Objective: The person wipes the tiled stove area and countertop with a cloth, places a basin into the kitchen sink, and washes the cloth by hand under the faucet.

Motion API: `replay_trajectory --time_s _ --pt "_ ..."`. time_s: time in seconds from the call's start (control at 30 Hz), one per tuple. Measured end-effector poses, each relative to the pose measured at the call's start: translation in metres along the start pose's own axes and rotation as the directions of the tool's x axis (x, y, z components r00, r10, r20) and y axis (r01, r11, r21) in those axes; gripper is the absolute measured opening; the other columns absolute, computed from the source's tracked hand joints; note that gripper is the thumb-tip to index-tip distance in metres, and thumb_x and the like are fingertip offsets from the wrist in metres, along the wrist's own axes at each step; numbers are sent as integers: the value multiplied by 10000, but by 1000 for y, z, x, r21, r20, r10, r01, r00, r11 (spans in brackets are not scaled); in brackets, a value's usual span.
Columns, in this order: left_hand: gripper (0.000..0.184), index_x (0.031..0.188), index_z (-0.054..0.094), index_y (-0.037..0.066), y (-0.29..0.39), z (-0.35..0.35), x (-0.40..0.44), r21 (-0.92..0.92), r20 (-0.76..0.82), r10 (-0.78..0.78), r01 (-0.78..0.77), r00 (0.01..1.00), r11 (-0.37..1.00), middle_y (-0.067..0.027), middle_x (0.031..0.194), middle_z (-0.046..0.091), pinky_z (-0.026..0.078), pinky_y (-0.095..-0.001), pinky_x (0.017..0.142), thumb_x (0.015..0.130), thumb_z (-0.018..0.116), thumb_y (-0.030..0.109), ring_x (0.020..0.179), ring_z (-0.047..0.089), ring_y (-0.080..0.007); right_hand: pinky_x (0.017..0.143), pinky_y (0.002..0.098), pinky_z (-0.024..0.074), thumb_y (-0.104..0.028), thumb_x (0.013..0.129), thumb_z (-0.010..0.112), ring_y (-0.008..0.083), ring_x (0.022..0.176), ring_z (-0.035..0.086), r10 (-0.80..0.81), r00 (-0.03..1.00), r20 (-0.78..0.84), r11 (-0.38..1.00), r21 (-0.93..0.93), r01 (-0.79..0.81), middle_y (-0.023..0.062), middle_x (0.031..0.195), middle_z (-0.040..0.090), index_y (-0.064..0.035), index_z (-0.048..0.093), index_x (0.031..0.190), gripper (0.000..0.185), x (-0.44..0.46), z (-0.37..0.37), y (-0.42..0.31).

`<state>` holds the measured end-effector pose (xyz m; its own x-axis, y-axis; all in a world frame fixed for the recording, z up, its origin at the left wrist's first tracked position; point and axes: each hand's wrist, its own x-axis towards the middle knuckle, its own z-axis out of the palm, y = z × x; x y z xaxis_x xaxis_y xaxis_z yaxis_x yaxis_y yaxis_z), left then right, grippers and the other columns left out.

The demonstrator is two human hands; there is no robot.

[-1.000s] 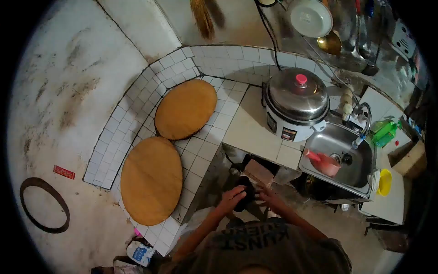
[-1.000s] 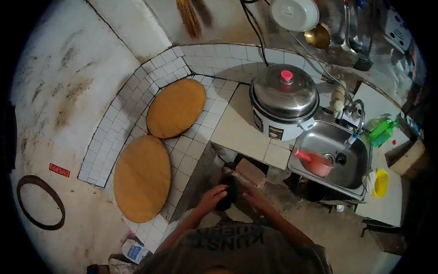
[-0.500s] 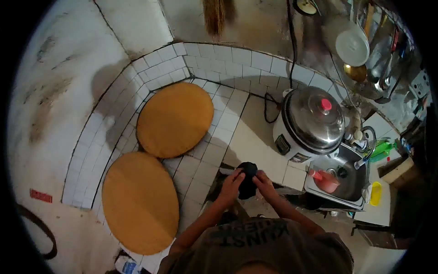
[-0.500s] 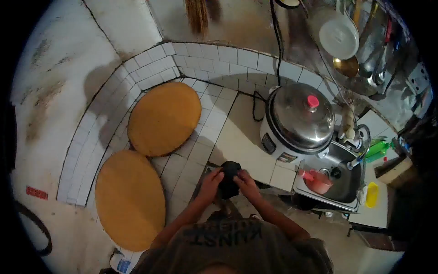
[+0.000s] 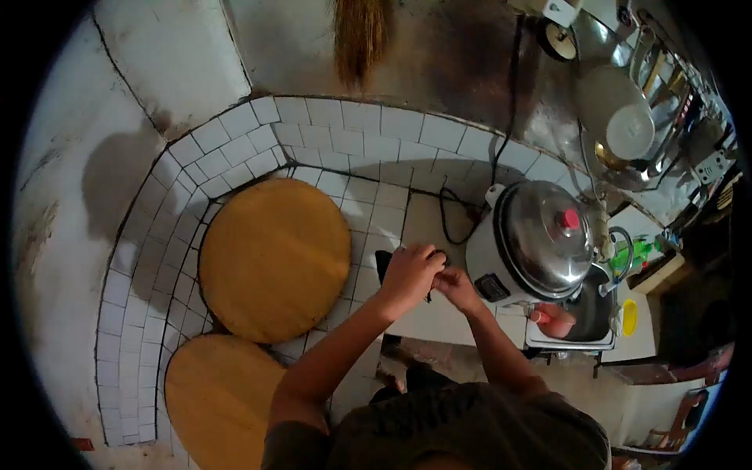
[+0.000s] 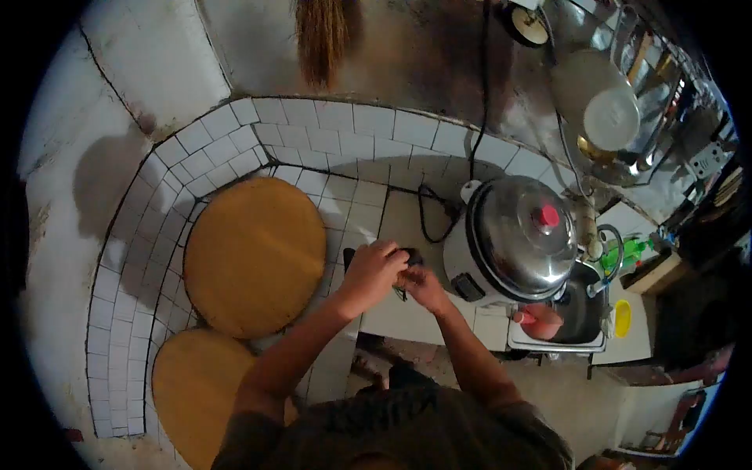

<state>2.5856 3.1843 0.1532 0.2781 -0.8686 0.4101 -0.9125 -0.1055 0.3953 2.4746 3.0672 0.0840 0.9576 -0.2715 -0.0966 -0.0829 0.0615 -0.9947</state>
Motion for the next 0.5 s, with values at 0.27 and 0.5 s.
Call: replay_trajectory --time_s 0.27,0.5 --pt "299 1051 557 59 -77 -12 99 -7 -417 -35 35 908 999 -116 1050 531 415 -416 813 752 563 48 950 496 -312 484 291 352 -44 775 506 104 552 423 -339 760 -555 925 -343 162 24 580 478 5 525 670 118 203 -63 -43" --pt "407 1162 472 56 -141 19 82 -326 -369 -189 64 910 943 -168 1086 500 391 -420 839 763 529 3 972 465 -341 545 299 420 -62 747 490 131 597 507 -72 839 -539 981 113 157 22 721 553 -13 562 815 111 282 -82 -93"
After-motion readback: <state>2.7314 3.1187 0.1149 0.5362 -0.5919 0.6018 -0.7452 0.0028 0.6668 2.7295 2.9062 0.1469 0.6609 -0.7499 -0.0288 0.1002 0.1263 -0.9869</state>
